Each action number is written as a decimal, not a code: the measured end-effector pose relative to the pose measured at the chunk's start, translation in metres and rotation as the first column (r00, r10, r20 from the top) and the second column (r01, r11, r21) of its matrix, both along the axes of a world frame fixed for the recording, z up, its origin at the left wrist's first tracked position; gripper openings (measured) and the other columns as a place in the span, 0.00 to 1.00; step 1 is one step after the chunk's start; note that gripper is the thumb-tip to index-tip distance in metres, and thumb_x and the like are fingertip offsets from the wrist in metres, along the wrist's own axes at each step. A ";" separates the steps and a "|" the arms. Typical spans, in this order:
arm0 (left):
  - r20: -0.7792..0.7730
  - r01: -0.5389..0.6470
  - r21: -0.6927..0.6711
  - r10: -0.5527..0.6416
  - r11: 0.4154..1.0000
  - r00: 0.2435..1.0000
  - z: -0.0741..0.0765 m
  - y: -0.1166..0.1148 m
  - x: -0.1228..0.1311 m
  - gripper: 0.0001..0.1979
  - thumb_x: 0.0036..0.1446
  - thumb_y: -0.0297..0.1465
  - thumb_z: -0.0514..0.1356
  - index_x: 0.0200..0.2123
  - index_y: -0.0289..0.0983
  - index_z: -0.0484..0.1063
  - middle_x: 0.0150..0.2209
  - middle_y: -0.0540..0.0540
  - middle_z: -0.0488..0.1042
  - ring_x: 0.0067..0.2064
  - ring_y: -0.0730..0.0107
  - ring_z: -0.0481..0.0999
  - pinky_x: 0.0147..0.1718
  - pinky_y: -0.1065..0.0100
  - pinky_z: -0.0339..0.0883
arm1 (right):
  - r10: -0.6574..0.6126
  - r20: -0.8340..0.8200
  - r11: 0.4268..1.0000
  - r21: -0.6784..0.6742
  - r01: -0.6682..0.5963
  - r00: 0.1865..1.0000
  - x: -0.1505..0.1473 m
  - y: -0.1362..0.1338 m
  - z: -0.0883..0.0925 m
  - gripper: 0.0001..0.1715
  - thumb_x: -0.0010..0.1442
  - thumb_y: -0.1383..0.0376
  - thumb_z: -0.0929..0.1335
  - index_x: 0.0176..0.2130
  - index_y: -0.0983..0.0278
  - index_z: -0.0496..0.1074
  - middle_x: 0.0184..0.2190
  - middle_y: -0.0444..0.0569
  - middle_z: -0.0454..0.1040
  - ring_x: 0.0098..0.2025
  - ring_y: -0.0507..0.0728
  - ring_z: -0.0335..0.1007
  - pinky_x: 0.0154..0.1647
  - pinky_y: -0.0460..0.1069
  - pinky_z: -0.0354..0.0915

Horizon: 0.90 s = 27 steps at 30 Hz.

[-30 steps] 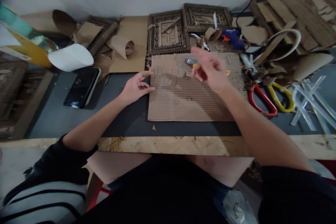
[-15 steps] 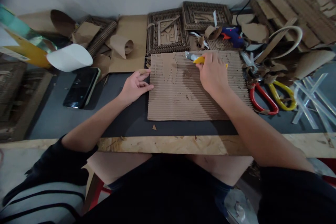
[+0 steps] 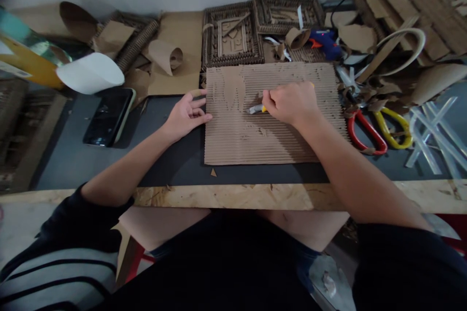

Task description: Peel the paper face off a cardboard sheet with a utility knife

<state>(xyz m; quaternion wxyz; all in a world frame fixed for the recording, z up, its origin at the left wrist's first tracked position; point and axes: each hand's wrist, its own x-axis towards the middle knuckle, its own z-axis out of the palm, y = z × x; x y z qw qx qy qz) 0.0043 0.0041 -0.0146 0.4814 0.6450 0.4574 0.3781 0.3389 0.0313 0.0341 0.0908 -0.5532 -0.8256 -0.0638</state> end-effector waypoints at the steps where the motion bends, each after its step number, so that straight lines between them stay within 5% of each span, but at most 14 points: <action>1: 0.001 0.005 0.004 -0.005 1.000 1.000 0.000 0.000 0.000 0.40 0.55 0.42 0.78 0.66 0.43 0.67 0.66 0.35 0.79 0.37 0.71 0.85 0.41 0.67 0.81 | 0.022 -0.018 1.000 -0.002 -0.022 1.000 0.001 0.000 0.000 0.31 0.75 0.52 0.58 0.30 0.60 0.80 0.32 0.58 0.84 0.34 0.64 0.77 0.33 0.57 0.55; 9: -0.030 0.017 0.025 -0.016 1.000 0.999 0.000 0.000 0.001 0.42 0.52 0.51 0.78 0.64 0.44 0.68 0.66 0.35 0.79 0.35 0.71 0.84 0.37 0.68 0.80 | 0.055 -0.103 0.998 -0.021 -0.057 0.993 -0.016 -0.009 -0.008 0.29 0.75 0.52 0.60 0.30 0.60 0.78 0.30 0.58 0.81 0.34 0.65 0.76 0.37 0.58 0.59; 13: -0.029 0.020 0.007 -0.020 1.000 0.999 0.000 -0.001 0.001 0.41 0.54 0.47 0.78 0.65 0.43 0.67 0.66 0.34 0.78 0.40 0.67 0.87 0.39 0.68 0.79 | -0.129 -0.200 0.991 0.016 0.135 0.971 -0.012 -0.007 -0.009 0.36 0.80 0.49 0.55 0.34 0.62 0.79 0.32 0.63 0.82 0.36 0.67 0.76 0.39 0.60 0.62; 16: -0.027 0.024 0.013 -0.023 1.000 0.999 0.000 -0.001 0.001 0.41 0.54 0.47 0.77 0.65 0.42 0.67 0.67 0.33 0.77 0.40 0.67 0.86 0.39 0.67 0.79 | -0.197 -0.279 0.969 0.088 0.230 0.940 -0.005 -0.005 -0.006 0.32 0.81 0.50 0.56 0.47 0.63 0.82 0.46 0.69 0.83 0.52 0.77 0.76 0.52 0.69 0.64; 19: -0.050 0.042 0.040 -0.040 0.998 0.998 0.000 -0.001 0.000 0.42 0.55 0.52 0.76 0.65 0.42 0.66 0.68 0.32 0.76 0.38 0.69 0.85 0.38 0.67 0.78 | 0.096 -0.302 0.989 0.136 -0.057 0.949 -0.004 -0.006 -0.005 0.23 0.80 0.50 0.62 0.58 0.56 0.81 0.59 0.62 0.81 0.63 0.77 0.71 0.62 0.72 0.64; 22: -0.088 0.064 0.071 -0.058 0.995 0.994 0.000 -0.001 0.000 0.43 0.57 0.56 0.73 0.66 0.42 0.65 0.67 0.31 0.76 0.39 0.69 0.85 0.38 0.68 0.78 | 0.356 -0.322 0.930 0.025 -0.368 0.877 -0.011 -0.008 -0.010 0.20 0.79 0.52 0.65 0.55 0.55 0.83 0.52 0.55 0.84 0.55 0.69 0.78 0.56 0.63 0.71; 27: -0.078 0.076 0.089 -0.070 0.993 0.995 0.001 -0.002 0.000 0.44 0.57 0.58 0.73 0.67 0.42 0.65 0.65 0.32 0.79 0.36 0.71 0.84 0.37 0.69 0.78 | 0.420 -0.273 0.904 0.038 -0.427 0.865 -0.021 -0.011 -0.019 0.19 0.80 0.56 0.64 0.49 0.57 0.84 0.46 0.52 0.85 0.49 0.63 0.80 0.48 0.56 0.70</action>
